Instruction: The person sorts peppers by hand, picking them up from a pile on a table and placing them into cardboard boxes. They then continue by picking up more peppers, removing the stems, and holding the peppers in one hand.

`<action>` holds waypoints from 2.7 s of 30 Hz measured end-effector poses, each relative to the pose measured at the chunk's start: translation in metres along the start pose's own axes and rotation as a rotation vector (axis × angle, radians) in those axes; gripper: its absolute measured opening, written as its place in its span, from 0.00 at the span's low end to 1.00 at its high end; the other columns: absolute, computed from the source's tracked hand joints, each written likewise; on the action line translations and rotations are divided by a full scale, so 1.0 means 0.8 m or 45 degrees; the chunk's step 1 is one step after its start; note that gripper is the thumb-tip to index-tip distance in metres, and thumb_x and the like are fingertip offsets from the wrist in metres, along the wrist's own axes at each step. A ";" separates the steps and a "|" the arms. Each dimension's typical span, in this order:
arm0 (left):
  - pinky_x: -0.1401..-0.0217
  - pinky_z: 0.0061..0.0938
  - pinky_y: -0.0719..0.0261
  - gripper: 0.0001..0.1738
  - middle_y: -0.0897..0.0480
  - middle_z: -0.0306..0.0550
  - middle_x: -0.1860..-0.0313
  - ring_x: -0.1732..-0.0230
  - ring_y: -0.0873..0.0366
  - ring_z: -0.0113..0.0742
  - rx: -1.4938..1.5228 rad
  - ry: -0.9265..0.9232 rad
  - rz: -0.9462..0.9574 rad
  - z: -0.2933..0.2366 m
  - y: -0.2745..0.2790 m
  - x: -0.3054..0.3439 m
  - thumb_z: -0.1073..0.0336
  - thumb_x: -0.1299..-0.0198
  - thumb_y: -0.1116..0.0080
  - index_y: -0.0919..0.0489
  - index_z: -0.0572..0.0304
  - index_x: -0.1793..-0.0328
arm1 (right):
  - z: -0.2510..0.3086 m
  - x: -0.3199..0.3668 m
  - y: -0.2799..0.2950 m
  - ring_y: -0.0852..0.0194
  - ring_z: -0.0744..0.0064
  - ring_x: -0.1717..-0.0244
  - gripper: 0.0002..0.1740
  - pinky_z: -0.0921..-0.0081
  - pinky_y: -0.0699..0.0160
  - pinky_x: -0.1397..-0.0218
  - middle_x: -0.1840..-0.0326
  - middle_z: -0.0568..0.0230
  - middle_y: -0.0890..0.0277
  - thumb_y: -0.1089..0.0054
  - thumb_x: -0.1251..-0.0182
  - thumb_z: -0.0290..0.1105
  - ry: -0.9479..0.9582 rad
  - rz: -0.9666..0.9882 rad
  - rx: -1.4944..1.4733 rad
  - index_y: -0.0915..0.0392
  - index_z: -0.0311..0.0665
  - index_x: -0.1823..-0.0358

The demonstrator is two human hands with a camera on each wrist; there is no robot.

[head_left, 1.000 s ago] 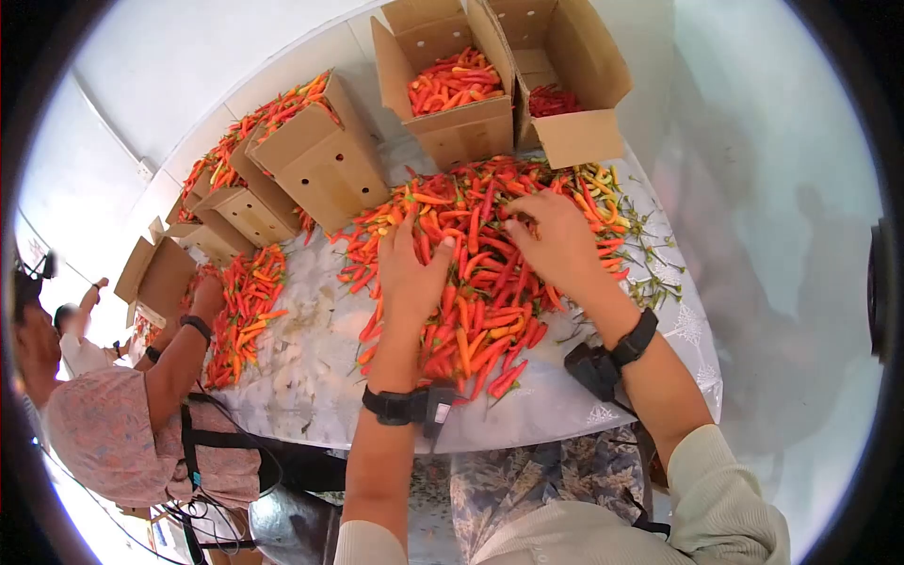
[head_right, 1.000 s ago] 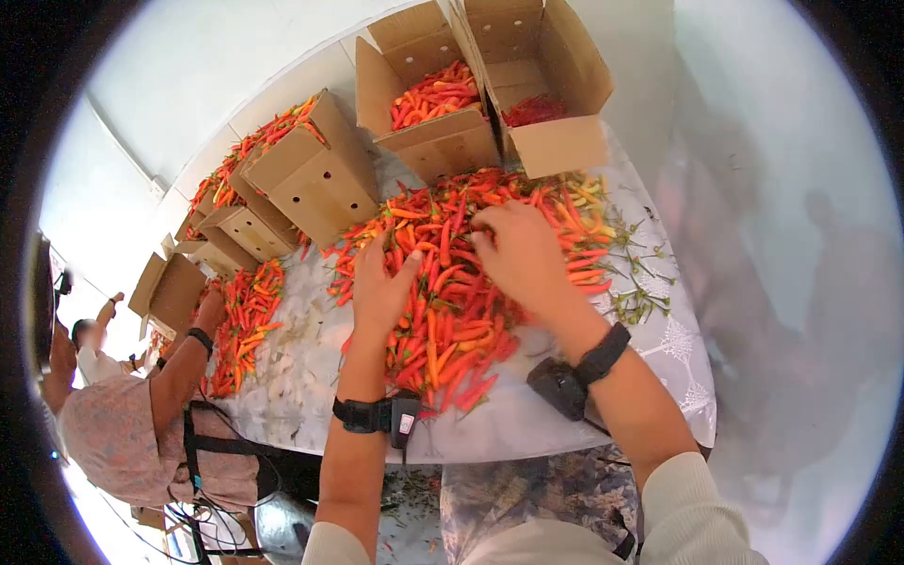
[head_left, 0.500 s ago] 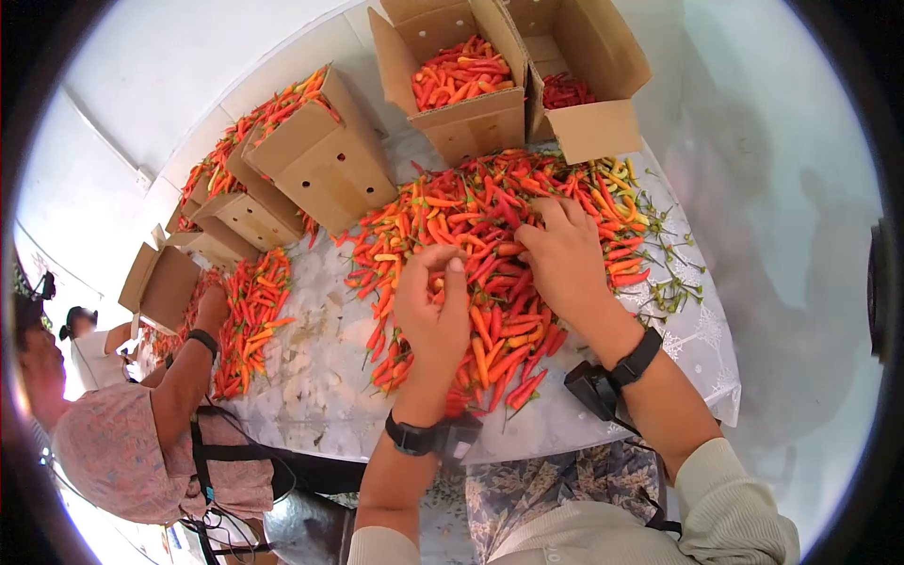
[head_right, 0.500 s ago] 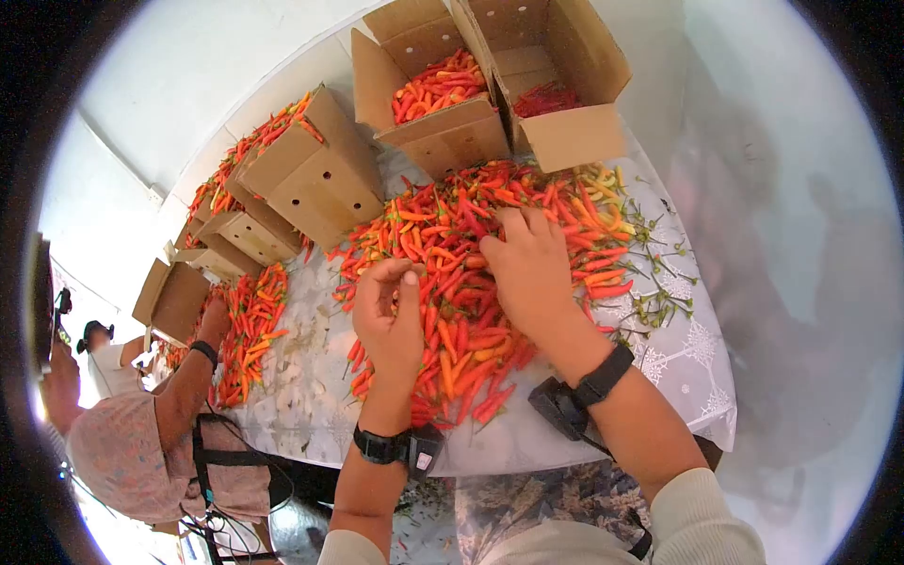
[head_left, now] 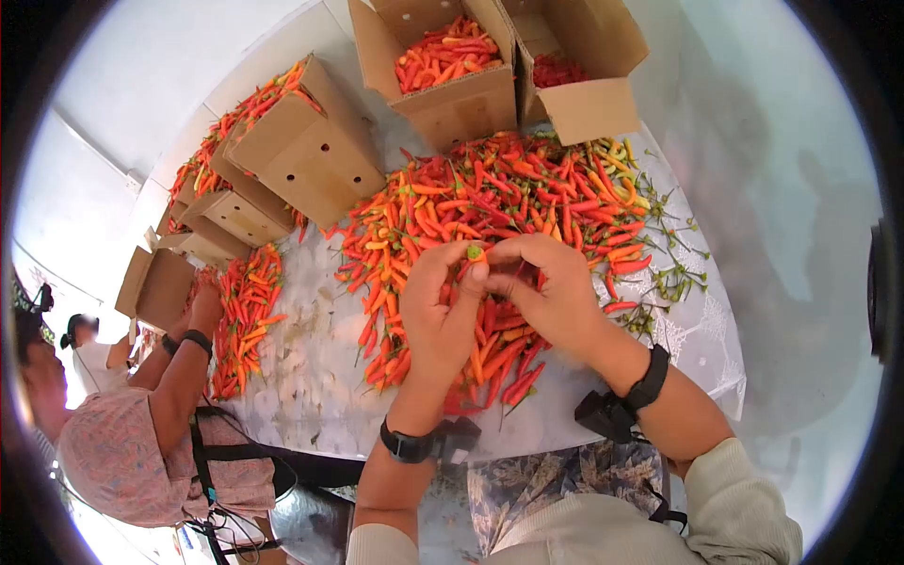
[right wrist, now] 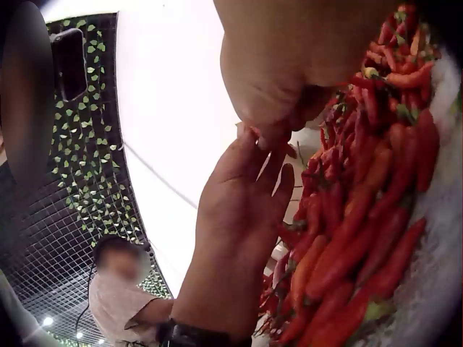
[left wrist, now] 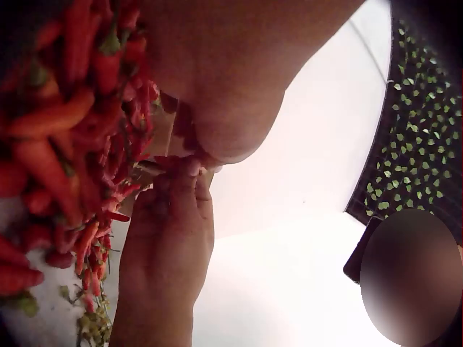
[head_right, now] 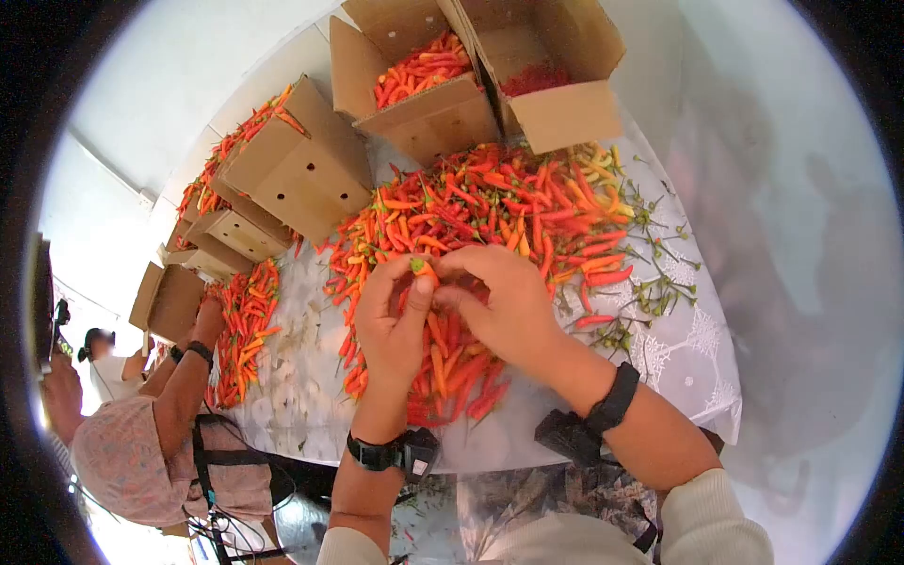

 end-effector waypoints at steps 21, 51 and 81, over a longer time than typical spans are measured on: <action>0.60 0.35 0.26 0.10 0.22 0.54 0.63 0.62 0.24 0.51 -0.289 -0.314 0.186 -0.012 -0.007 -0.001 0.74 0.44 0.43 0.25 0.65 0.55 | 0.011 -0.003 0.012 0.41 0.69 0.79 0.18 0.70 0.39 0.73 0.82 0.59 0.41 0.55 0.27 0.39 -0.233 0.215 -0.154 0.33 0.33 0.73; 0.85 0.13 0.50 0.12 0.36 0.31 0.82 0.84 0.46 0.16 0.496 0.400 -0.377 0.015 0.022 -0.016 0.58 0.31 0.51 0.26 0.59 0.58 | 0.008 0.001 0.008 0.26 0.59 0.67 0.11 0.68 0.27 0.62 0.70 0.60 0.27 0.33 0.50 0.33 0.136 0.262 0.345 0.23 0.38 0.66; 0.55 0.29 0.27 0.13 0.22 0.49 0.63 0.61 0.24 0.39 -0.011 0.083 0.263 0.010 -0.001 -0.003 0.63 0.37 0.44 0.24 0.65 0.53 | 0.002 -0.001 0.004 0.26 0.63 0.64 0.07 0.71 0.30 0.60 0.69 0.60 0.23 0.36 0.46 0.26 -0.051 -0.081 0.081 0.21 0.35 0.65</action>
Point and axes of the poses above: each hand's wrist, its own x-axis away from the middle knuckle, its own y-axis out of the back of the hand, z = x × y, the point moved 1 cm from there along -x, towards the middle knuckle
